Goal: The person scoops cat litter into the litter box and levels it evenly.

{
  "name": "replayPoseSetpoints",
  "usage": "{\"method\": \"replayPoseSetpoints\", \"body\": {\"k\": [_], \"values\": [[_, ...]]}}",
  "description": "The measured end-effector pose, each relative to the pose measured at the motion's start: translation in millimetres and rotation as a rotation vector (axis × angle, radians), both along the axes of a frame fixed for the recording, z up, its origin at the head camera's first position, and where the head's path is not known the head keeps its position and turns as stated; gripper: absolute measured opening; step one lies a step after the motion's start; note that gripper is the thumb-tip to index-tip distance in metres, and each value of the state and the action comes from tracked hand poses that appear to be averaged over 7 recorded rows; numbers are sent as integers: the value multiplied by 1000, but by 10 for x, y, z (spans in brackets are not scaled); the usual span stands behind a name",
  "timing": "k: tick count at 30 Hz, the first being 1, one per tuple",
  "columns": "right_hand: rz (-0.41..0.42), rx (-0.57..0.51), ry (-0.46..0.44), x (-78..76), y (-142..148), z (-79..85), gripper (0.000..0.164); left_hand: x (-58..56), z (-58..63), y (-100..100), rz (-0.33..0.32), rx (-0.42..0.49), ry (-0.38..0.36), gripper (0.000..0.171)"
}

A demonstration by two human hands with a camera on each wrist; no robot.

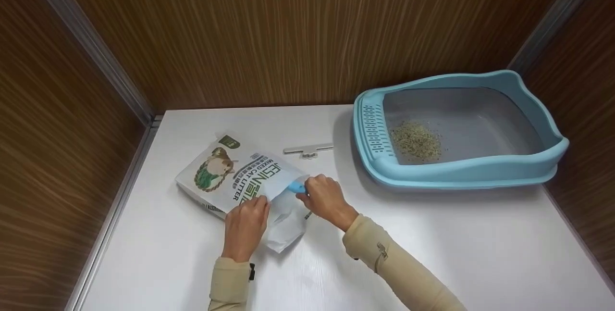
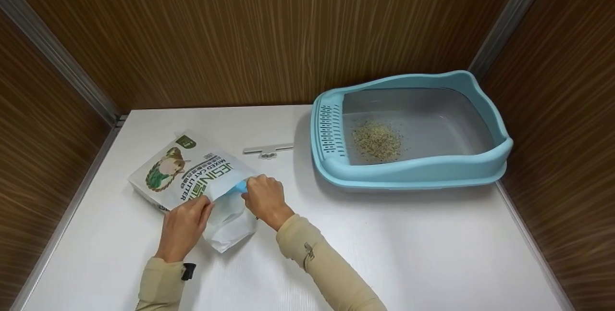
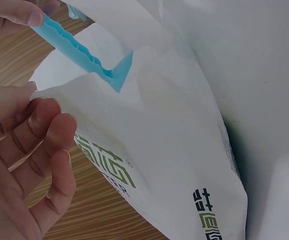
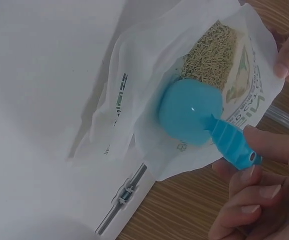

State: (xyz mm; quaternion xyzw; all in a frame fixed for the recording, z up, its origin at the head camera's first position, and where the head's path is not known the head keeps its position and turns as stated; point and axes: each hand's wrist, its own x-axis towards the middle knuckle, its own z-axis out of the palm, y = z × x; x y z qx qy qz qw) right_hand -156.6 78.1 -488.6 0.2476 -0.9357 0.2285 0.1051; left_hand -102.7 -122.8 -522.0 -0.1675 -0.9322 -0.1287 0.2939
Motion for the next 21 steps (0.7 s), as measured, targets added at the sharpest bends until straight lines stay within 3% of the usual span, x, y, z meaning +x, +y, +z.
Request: {"method": "replayPoseSetpoints", "body": {"k": [21], "values": [[-12, -34, -8, -72, -122, -194, 21, 7, 28, 3, 9, -29, -18, 18]]}}
